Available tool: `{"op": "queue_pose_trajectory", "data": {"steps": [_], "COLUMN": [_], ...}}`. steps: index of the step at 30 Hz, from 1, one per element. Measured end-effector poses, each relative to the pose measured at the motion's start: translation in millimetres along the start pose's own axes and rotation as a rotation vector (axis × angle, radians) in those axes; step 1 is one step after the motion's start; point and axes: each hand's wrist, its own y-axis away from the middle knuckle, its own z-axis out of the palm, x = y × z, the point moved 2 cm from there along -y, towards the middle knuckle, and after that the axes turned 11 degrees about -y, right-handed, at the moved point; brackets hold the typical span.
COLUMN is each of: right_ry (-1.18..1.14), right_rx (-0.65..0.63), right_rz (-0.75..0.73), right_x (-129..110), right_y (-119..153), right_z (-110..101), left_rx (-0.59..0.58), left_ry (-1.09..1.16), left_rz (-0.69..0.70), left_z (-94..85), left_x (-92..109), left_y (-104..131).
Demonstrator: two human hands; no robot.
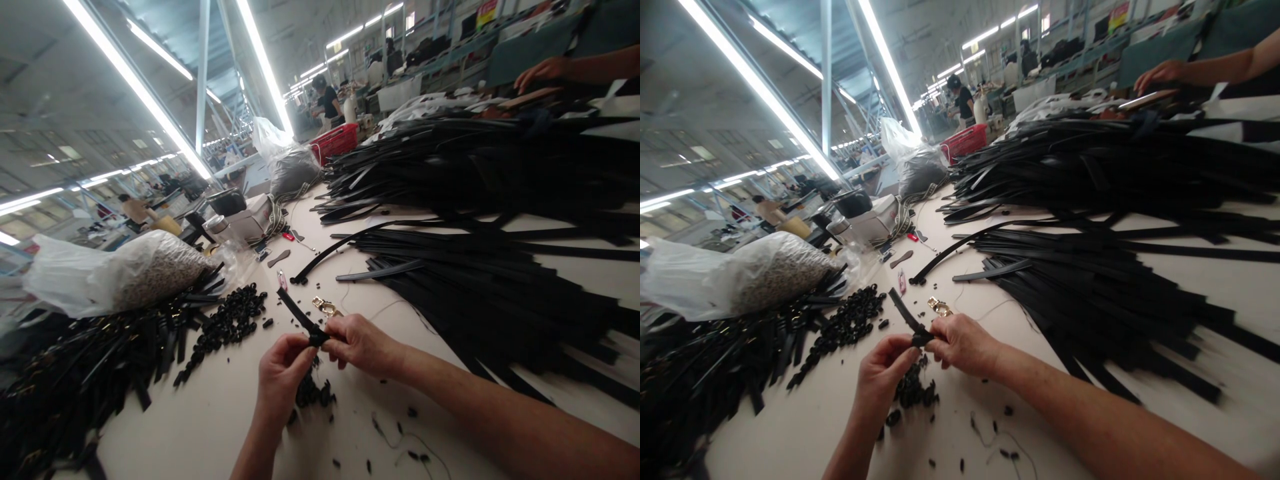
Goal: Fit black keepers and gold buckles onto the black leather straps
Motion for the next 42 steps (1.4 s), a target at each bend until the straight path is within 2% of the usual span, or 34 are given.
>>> {"op": "queue_pose_trajectory", "data": {"steps": [4, 8, 11, 14, 21, 28, 31, 34, 37, 40, 42], "right_ry": [0.022, 0.103, 0.137, 0.140, 0.088, 0.061, 0.040, -0.096, -0.181, -0.261, -0.285], "right_rx": [0.004, -0.034, -0.036, -0.038, -0.055, -0.106, -0.107, -0.092, -0.060, -0.069, -0.090], "right_rz": [-0.009, 0.000, 0.005, 0.003, 0.035, -0.044, -0.069, 0.003, 0.025, 0.021, 0.031], "right_x": [2, -5, -10, -10, 1, -6, -10, -8, -6, -8, -11], "right_y": [-2, -1, 1, 2, -1, 3, 5, 4, 3, 3, 4], "right_z": [-3, -3, -4, -4, -1, 3, 3, 2, 1, 0, 1], "left_rx": [-0.036, -0.035, 0.008, -0.001, -0.021, -0.009, 0.010, -0.012, -0.056, -0.051, -0.051], "left_ry": [-0.114, -0.260, -0.217, -0.167, -0.481, -0.504, -0.478, -0.421, -0.220, 0.016, 0.118], "left_rz": [0.001, 0.075, 0.106, 0.099, 0.258, 0.276, 0.267, 0.248, 0.110, -0.057, -0.112], "left_z": [0.4, 1.3, 2.9, 4.5, 1.2, 2.3, 3.2, 5.4, 5.0, 0.9, -0.8], "left_x": [-2, -2, -1, 0, 4, 6, 9, 10, 8, 2, -1], "left_y": [2, 5, 6, 5, 5, 4, 4, 6, 6, 4, 3]}}
